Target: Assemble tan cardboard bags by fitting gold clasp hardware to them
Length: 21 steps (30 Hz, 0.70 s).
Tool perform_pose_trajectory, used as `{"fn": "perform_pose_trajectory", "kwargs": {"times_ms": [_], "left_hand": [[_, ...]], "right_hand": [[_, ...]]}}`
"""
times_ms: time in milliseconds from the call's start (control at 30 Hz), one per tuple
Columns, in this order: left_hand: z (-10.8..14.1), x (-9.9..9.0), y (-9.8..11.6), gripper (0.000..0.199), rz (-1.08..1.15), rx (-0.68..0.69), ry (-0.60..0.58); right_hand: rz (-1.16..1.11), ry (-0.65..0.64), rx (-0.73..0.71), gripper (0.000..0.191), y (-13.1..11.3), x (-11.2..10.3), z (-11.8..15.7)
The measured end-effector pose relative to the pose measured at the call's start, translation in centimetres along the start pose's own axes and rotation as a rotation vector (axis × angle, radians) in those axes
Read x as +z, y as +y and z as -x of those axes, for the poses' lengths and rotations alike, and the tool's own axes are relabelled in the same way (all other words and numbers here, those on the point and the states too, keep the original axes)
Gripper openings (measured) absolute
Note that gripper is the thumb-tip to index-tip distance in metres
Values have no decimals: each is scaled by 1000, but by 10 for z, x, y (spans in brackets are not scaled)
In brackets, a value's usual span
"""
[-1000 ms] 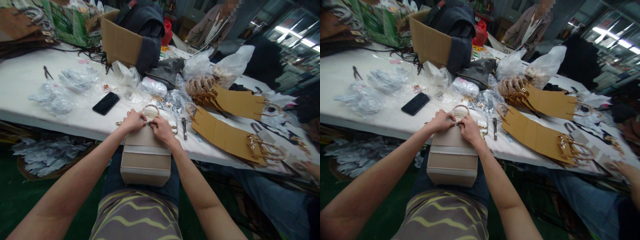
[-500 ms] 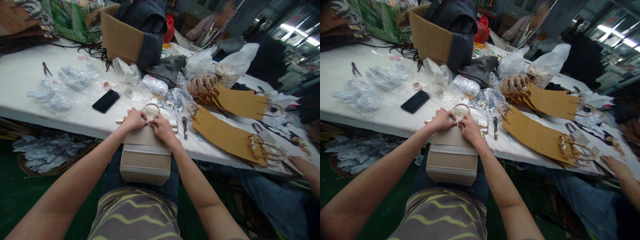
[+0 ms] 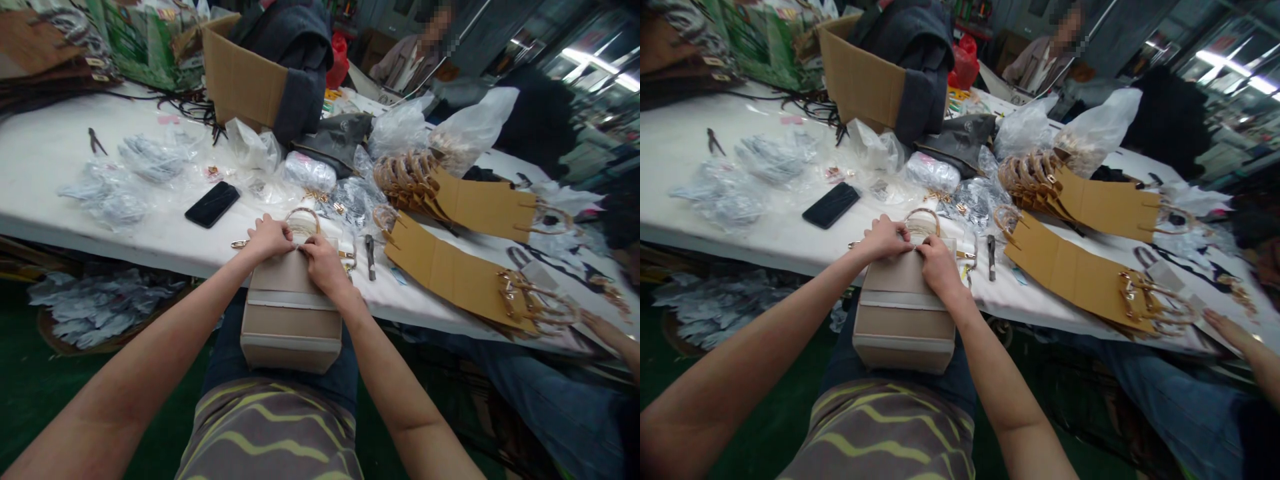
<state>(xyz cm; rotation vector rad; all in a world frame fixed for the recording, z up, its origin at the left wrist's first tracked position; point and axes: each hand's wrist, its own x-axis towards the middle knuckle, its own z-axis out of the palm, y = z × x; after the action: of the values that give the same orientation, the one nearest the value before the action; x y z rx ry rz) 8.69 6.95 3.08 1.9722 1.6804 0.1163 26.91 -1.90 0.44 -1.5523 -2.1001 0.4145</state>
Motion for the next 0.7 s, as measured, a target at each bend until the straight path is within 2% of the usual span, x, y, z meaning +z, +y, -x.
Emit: {"fn": "perform_pose_trajectory", "kwargs": {"times_ms": [200,267,333,400,467,533,567,700], "left_hand": [[-5,-7,16,32,-95,-7,-40],[-8,-10,20,33,-103,-12,-68],[-12,-12,22,33,-92,-8,-108],[-17,-14,22,33,-72,2,-145],[-22,-16,22,35,-60,3,-167],[-28,-18,22,35,-64,5,-197],[-31,-19,22,35,-70,10,-213],[-37,-20,20,31,-86,43,-231]], "right_hand": [[48,-17,37,41,-4,7,-3],[6,-39,-2,38,-3,-3,-4],[-38,54,0,34,6,-23,-1],[16,242,147,31,21,-46,6],[180,333,432,27,42,-66,16],[348,259,686,23,64,-78,23],[405,214,763,23,74,-80,24],[476,166,823,27,98,-76,13]]}}
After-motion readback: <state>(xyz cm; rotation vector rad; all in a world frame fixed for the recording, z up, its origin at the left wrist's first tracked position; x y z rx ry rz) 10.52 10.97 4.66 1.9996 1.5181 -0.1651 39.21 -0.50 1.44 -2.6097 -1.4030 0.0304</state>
